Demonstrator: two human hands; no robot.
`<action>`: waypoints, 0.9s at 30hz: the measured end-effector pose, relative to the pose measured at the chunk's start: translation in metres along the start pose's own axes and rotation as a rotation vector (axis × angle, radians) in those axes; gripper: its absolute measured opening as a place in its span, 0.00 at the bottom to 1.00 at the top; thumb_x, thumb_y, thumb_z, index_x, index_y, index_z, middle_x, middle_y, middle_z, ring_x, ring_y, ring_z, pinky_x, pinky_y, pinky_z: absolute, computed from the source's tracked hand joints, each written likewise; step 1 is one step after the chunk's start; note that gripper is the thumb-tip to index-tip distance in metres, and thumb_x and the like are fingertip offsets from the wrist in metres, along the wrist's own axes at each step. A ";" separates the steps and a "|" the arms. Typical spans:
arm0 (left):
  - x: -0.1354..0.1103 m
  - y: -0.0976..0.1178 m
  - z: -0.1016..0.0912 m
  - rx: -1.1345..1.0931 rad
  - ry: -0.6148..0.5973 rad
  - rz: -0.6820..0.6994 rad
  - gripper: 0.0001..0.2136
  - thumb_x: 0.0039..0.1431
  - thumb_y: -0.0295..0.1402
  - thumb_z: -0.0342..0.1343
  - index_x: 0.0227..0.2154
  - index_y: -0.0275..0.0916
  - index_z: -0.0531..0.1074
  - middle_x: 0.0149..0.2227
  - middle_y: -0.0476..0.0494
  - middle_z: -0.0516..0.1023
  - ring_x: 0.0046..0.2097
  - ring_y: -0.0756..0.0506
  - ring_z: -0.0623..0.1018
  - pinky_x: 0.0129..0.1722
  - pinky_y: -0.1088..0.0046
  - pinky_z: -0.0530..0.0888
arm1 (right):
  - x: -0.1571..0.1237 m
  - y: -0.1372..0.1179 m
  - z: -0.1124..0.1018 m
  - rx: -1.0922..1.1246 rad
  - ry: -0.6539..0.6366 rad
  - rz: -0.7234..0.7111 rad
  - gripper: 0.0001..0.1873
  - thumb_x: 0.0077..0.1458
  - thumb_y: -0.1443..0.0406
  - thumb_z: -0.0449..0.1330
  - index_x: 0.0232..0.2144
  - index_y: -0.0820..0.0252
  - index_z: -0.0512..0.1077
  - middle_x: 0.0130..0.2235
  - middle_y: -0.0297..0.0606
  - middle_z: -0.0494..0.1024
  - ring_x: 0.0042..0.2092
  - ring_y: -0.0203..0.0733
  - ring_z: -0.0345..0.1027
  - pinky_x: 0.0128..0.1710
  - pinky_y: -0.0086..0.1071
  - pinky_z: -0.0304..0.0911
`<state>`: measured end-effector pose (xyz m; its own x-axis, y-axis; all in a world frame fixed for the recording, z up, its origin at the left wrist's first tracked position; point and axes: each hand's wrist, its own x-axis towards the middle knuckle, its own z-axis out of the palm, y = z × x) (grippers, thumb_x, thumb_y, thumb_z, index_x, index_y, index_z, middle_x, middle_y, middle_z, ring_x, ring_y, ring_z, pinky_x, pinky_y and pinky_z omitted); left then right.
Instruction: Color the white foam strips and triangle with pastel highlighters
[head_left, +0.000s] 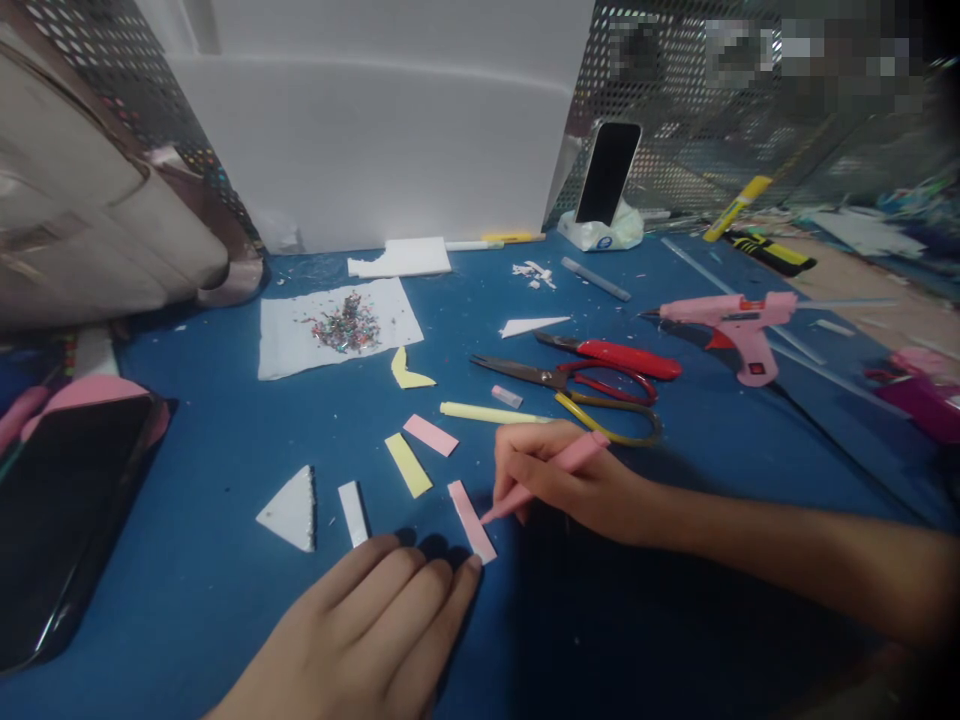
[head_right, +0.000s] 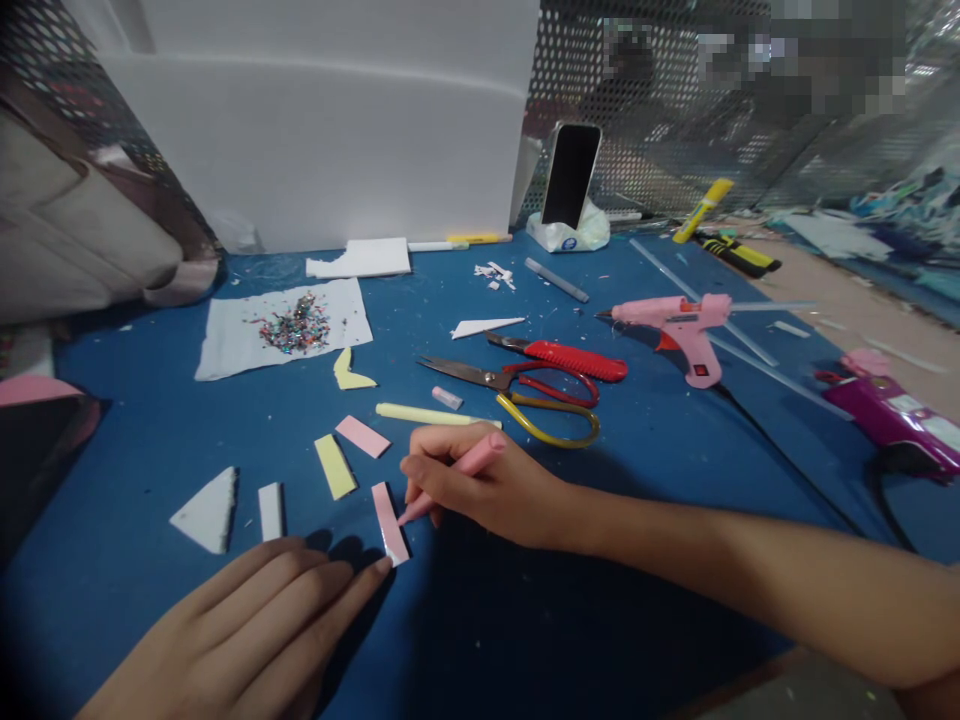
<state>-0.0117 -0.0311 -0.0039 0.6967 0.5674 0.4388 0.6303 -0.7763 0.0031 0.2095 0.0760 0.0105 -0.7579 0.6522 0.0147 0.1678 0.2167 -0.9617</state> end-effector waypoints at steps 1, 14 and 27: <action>0.000 0.000 0.000 -0.001 0.003 0.005 0.15 0.67 0.22 0.44 0.48 0.30 0.74 0.34 0.44 0.77 0.36 0.45 0.75 0.43 0.64 0.71 | 0.000 0.000 0.000 -0.011 0.005 -0.007 0.17 0.67 0.60 0.51 0.30 0.64 0.71 0.30 0.34 0.71 0.31 0.33 0.66 0.30 0.27 0.59; 0.000 0.001 0.000 0.000 0.008 0.001 0.15 0.68 0.23 0.43 0.48 0.31 0.74 0.34 0.45 0.77 0.36 0.46 0.74 0.44 0.65 0.69 | 0.000 0.001 0.001 0.010 0.035 0.017 0.15 0.65 0.59 0.56 0.30 0.64 0.70 0.30 0.34 0.71 0.31 0.32 0.66 0.29 0.26 0.59; -0.003 0.001 0.001 -0.005 0.008 -0.002 0.15 0.68 0.23 0.44 0.49 0.30 0.74 0.35 0.44 0.77 0.37 0.46 0.75 0.44 0.65 0.70 | 0.000 0.002 0.002 0.052 0.022 0.003 0.21 0.68 0.58 0.50 0.25 0.64 0.68 0.26 0.32 0.69 0.27 0.31 0.64 0.26 0.25 0.58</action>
<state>-0.0126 -0.0335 -0.0062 0.6925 0.5671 0.4459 0.6303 -0.7763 0.0084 0.2085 0.0749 0.0083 -0.7431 0.6689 0.0171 0.1369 0.1771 -0.9746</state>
